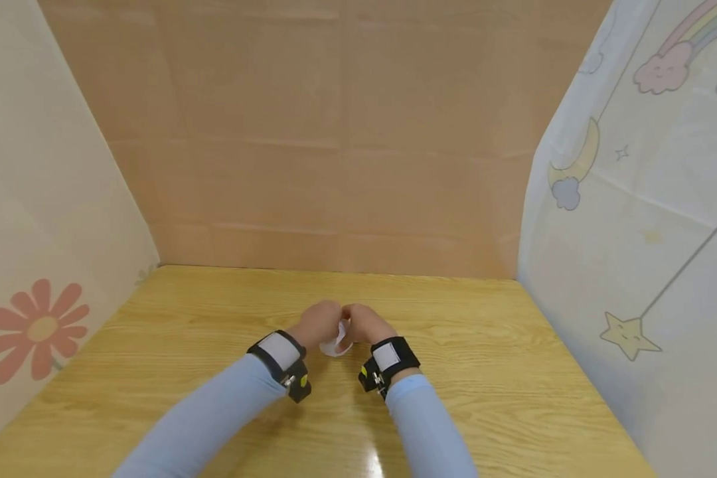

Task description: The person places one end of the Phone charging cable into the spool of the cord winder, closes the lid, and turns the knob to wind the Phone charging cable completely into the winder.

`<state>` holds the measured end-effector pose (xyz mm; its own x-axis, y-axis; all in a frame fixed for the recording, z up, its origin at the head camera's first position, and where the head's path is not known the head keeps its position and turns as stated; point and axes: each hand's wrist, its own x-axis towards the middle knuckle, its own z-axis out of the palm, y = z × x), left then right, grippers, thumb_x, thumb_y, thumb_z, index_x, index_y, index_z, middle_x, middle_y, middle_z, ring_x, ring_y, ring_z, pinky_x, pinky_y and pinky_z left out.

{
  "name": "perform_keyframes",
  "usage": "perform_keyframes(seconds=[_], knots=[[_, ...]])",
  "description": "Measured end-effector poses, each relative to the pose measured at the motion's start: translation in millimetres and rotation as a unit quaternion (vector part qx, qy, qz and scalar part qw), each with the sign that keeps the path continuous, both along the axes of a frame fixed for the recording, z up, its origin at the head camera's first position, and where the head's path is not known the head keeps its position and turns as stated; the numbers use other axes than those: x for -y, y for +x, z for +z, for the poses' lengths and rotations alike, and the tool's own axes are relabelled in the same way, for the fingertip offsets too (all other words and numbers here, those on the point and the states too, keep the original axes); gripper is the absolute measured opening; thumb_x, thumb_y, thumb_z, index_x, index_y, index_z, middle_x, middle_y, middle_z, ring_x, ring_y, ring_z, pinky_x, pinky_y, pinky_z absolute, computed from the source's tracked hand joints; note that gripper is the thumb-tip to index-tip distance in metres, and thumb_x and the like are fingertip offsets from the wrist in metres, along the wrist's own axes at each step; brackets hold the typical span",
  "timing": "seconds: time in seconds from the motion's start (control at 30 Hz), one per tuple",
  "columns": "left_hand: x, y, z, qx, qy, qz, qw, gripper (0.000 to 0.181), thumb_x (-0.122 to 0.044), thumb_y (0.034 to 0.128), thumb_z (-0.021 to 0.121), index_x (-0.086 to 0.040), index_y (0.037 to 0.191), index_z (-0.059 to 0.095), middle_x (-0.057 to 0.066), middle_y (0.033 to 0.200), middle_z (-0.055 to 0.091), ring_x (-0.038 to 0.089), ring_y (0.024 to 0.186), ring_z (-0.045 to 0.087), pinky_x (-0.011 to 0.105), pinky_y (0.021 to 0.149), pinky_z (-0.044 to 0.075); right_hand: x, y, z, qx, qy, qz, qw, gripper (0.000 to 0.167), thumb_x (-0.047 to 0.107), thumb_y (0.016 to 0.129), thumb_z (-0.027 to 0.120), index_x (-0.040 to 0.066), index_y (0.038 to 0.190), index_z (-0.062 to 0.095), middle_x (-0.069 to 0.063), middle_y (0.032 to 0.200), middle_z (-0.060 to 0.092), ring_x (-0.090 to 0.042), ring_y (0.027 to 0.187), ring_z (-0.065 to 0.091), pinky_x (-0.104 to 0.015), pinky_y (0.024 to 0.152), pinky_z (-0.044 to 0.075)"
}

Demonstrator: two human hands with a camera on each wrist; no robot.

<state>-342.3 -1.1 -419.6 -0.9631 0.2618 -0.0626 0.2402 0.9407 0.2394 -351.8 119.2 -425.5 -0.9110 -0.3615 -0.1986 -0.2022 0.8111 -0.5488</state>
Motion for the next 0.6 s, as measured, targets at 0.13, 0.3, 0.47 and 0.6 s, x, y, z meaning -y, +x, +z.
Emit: perform_keyframes(seconds=[0.13, 0.3, 0.47, 0.6], knots=[[3.3, -4.6, 0.4, 0.016, 0.003, -0.030, 0.9994, 0.008, -0.002, 0.0879, 0.064, -0.006, 0.082, 0.067, 0.002, 0.067, 0.057, 0.011, 0.053, 0.040, 0.024, 0.046, 0.033, -0.5, -0.1, -0.6, 0.001, -0.004, 0.000, 1.0000, 0.068, 0.010, 0.066, 0.089, 0.007, 0.127, 0.059, -0.006, 0.117, 0.064, -0.021, 0.099, 0.059, -0.041, 0.092, 0.048], [8.5, -7.3, -1.8, -0.047, -0.087, -0.137, 0.9856, 0.005, -0.014, 0.0907, 0.067, -0.013, 0.087, 0.071, -0.001, 0.081, 0.068, 0.009, 0.066, 0.056, 0.023, 0.054, 0.045, -0.9, 0.5, 0.1, 0.004, -0.007, -0.004, 1.0000, 0.072, 0.011, 0.065, 0.089, 0.006, 0.130, 0.058, -0.006, 0.118, 0.064, -0.022, 0.103, 0.059, -0.043, 0.095, 0.047], [18.8, -15.5, -9.4, -0.148, -0.155, -0.279, 0.9363, 0.010, -0.027, 0.0907, 0.066, -0.029, 0.093, 0.076, -0.010, 0.089, 0.072, 0.007, 0.077, 0.063, 0.025, 0.065, 0.052, -0.9, 0.3, 0.2, 0.009, -0.008, 0.000, 0.9999, 0.076, 0.012, 0.066, 0.089, 0.007, 0.134, 0.055, -0.006, 0.117, 0.065, -0.021, 0.102, 0.060, -0.041, 0.092, 0.049], [27.5, -21.1, -17.2, -0.227, -0.172, -0.348, 0.8931, 0.011, -0.027, 0.0900, 0.067, -0.034, 0.093, 0.075, -0.012, 0.091, 0.069, 0.006, 0.079, 0.060, 0.024, 0.068, 0.051, -1.3, 0.2, 1.5, 0.014, -0.010, 0.003, 0.9998, 0.076, 0.013, 0.066, 0.089, 0.007, 0.133, 0.055, -0.005, 0.113, 0.065, -0.019, 0.096, 0.061, -0.038, 0.086, 0.051]])
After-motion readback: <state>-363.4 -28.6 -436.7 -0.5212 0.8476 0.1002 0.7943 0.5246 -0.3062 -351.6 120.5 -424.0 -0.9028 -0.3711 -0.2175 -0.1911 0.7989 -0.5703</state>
